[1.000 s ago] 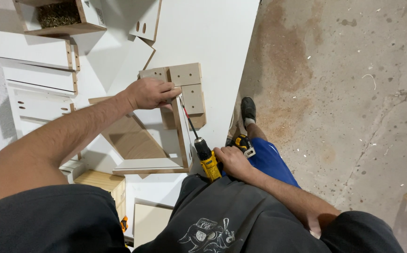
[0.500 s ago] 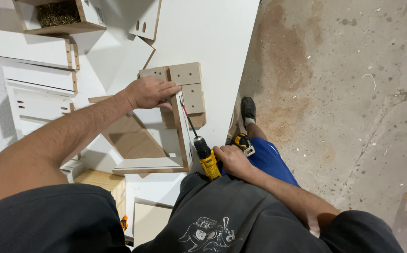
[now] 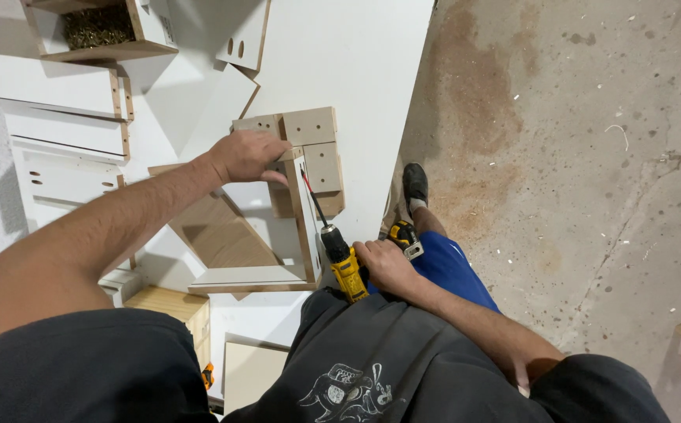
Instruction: Assembling wooden components using a power drill and screws on a workbench
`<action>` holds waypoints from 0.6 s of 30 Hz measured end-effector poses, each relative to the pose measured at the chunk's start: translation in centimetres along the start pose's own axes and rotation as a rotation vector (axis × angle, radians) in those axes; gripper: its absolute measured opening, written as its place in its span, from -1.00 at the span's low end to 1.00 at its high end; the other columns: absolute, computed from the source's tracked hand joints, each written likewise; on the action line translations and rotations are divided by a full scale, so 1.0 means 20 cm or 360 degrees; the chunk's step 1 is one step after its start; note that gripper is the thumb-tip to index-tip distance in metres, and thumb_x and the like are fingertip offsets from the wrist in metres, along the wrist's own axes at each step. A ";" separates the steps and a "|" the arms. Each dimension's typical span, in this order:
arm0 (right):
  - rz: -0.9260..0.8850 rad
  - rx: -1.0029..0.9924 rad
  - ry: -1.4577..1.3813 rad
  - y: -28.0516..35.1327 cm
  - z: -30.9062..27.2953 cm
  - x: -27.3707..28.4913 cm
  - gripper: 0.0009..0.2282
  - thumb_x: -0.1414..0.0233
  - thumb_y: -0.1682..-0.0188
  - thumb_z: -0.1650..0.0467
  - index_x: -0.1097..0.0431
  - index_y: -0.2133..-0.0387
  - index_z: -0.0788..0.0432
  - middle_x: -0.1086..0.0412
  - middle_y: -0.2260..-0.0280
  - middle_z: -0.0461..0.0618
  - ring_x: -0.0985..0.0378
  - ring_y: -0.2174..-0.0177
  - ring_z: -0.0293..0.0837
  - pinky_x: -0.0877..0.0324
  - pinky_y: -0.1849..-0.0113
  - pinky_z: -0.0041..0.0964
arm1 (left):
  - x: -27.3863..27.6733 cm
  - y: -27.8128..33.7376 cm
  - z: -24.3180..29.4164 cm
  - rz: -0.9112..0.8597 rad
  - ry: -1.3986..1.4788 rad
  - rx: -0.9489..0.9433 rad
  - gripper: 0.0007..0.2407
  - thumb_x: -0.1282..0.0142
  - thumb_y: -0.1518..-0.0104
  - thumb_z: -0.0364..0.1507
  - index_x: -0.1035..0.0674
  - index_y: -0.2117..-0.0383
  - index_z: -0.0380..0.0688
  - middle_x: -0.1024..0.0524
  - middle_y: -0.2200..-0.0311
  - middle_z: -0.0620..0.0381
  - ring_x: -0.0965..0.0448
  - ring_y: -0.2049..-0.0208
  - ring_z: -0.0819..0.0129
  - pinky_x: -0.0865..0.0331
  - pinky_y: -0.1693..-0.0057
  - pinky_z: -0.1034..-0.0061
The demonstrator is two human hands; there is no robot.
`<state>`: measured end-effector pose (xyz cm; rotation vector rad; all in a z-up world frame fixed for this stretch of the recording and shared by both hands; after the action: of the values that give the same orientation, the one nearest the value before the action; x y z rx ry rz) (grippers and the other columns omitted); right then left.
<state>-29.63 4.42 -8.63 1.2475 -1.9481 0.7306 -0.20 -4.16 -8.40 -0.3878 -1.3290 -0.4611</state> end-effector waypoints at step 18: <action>-0.0013 0.0091 0.0087 -0.07 -0.03 0.05 -0.87 0.21 -0.07 0.55 -0.26 0.40 0.13 -0.11 0.62 -0.10 -0.28 0.63 -0.18 -0.21 0.51 -0.43 | 0.12 -0.12 0.04 -0.0121 0.0184 -0.0053 -0.41 0.00 -0.03 0.26 -0.44 0.09 0.07 -0.35 0.46 0.35 -0.52 0.36 0.44 -0.49 0.22 0.57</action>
<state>-28.50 3.88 -7.30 1.2560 -1.8887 0.8129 -1.73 -5.92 -5.83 -0.3339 -1.2282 -0.5615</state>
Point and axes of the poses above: each hand's wrist, its own y-axis away from the middle knuckle, its own x-axis out of the back of the hand, z = x × y, the point moved 9 cm from there along -y, towards the middle knuckle
